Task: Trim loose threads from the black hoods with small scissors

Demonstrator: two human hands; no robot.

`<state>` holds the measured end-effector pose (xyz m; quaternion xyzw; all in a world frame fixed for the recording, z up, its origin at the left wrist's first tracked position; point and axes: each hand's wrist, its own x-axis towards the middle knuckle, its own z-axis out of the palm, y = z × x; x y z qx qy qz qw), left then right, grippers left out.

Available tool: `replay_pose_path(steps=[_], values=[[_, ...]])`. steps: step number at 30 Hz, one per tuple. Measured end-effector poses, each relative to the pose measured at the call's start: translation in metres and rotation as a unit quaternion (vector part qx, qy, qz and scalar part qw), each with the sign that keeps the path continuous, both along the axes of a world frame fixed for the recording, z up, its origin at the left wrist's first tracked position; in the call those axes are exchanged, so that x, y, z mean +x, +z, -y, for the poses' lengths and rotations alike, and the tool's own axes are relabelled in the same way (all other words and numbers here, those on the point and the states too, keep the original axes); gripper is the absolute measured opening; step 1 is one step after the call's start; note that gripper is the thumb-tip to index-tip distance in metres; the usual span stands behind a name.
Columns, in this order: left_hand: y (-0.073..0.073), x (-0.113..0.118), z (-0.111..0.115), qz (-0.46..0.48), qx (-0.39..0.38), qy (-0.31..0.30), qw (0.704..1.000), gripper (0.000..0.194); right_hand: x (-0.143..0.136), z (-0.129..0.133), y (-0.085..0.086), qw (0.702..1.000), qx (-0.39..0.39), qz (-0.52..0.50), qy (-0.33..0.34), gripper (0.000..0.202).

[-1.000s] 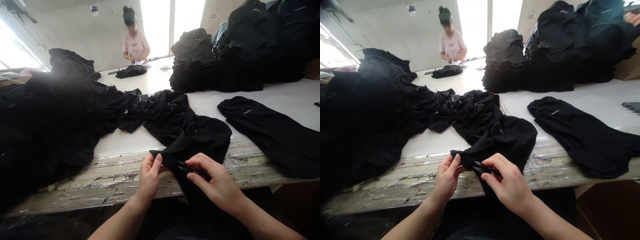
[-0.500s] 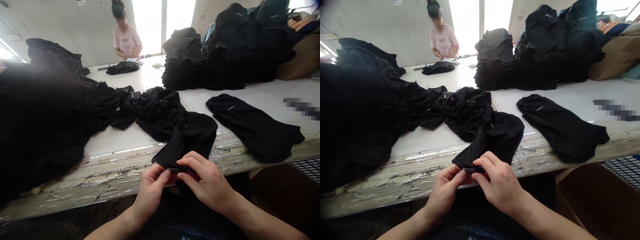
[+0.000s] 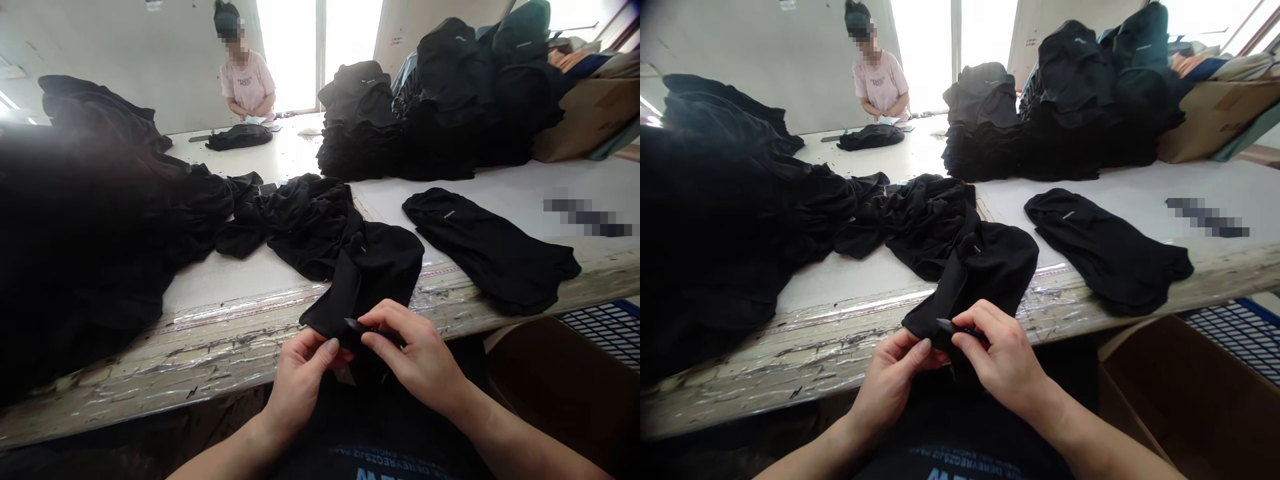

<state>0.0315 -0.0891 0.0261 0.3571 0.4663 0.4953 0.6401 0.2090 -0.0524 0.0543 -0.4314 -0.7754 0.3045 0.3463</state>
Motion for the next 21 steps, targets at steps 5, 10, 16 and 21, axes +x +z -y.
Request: replay_pose_path(steps=[5, 10, 16, 21], values=[[-0.004, 0.0, -0.001, 0.0, -0.001, -0.001, 1.0, 0.018, -0.003, 0.003, -0.003, 1.0, 0.009, 0.011, 0.019, 0.013], [-0.003, 0.0, -0.001, -0.02, -0.008, -0.009, 1.0, 0.019, -0.006, 0.002, -0.005, 1.0, 0.021, 0.003, 0.022, 0.011], [0.004, 0.001, 0.001, -0.017, 0.015, -0.001, 1.0, 0.02, -0.006, 0.007, -0.009, 0.999, 0.024, -0.035, -0.012, 0.01], [0.002, 0.0, -0.019, 0.079, 0.011, 0.072, 0.994, 0.019, -0.006, 0.009, -0.048, 0.992, 0.03, 0.101, -0.063, 0.036]])
